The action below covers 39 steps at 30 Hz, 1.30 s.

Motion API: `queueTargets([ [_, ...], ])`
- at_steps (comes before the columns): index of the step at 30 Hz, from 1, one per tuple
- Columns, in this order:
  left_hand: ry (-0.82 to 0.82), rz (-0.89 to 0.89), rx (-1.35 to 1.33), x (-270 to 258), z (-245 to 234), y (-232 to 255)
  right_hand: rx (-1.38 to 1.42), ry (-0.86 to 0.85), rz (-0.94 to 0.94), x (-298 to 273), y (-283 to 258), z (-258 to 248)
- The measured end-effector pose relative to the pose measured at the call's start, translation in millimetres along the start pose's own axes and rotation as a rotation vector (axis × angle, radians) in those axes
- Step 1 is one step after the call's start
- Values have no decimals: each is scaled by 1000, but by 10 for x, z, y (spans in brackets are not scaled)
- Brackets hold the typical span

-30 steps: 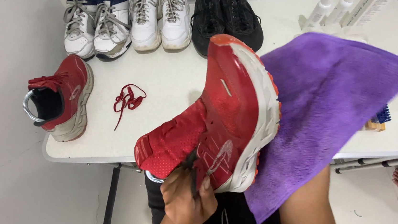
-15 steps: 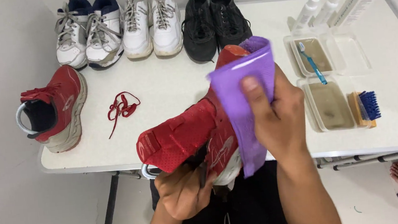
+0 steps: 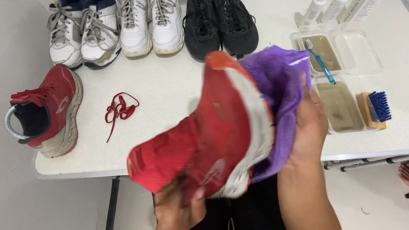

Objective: Cleaning the midsole of a red sneaker using a toothbrush and cleaning solution, followed by wiping with a cloth.

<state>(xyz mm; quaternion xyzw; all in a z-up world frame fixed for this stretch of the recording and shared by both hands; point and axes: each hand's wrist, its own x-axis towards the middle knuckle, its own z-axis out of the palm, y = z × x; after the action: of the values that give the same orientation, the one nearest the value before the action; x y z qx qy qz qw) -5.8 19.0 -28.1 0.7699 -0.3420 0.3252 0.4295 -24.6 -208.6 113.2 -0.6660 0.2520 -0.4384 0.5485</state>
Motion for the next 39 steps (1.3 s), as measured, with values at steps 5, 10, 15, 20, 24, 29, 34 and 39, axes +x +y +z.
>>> queueTargets([
  [5, 88, 95, -253, 336, -96, 87, 56, -138, -68, -30, -19, -31],
  [10, 59, 119, -292, 401, -113, 117, 113, -267, -134, -62, -51, -86],
  [15, -38, 74, -286, 431, -107, 120, 186, -447, -233, -120, -93, -146],
  [20, -34, 224, -264, 459, -66, 207, 81, -423, -248, -231, -323, -125],
  [24, 114, 412, -130, 445, 14, 193, 12, -197, -278, -254, -413, 10],
  [29, 105, 473, -73, 179, 109, 100, 61, -29, -251, -191, -250, 15],
  [34, 85, 316, -64, 177, 80, 138, 741, 91, 74, 106, -20, -34],
  [39, -29, 176, -123, 210, 5, 150, 1271, -157, 371, 183, -1, -174],
])
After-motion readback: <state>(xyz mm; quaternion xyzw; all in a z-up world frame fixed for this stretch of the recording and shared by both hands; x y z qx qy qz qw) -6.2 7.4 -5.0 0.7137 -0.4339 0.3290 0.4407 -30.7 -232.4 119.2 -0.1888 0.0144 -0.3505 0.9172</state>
